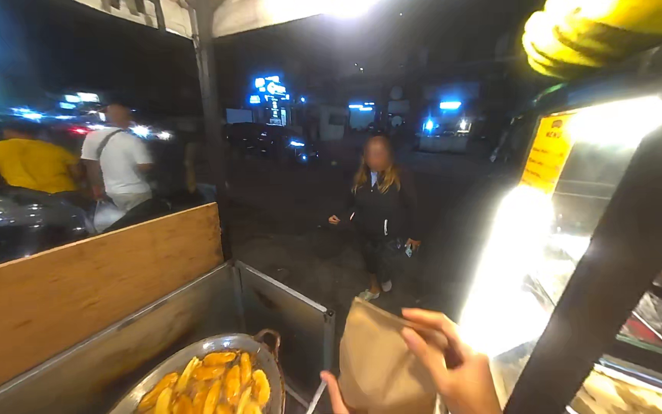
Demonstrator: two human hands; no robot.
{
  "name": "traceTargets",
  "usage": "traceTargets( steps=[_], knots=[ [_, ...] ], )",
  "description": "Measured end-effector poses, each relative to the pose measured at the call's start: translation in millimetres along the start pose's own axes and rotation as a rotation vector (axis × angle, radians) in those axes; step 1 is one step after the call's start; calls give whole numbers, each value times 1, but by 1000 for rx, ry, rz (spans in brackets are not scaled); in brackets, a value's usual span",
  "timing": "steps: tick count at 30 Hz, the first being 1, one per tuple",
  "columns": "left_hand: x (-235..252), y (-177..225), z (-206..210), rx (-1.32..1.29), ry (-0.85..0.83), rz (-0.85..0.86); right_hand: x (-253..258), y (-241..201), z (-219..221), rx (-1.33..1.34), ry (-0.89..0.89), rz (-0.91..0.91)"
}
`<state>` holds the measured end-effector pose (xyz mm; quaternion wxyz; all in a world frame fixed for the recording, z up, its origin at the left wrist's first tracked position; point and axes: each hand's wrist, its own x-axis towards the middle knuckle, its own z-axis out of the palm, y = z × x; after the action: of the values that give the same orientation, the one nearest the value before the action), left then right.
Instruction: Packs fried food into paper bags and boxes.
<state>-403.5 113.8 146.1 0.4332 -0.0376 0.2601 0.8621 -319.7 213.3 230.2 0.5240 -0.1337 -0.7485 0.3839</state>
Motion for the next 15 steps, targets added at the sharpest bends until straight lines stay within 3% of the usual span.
traceTargets(
  steps=[6,15],
  knots=[
    [102,6,29,55,-31,-152,63,57,27,-86,204,129],
    [201,-41,29,-2,-1,-310,111,150,57,-237,288,369]
  ],
)
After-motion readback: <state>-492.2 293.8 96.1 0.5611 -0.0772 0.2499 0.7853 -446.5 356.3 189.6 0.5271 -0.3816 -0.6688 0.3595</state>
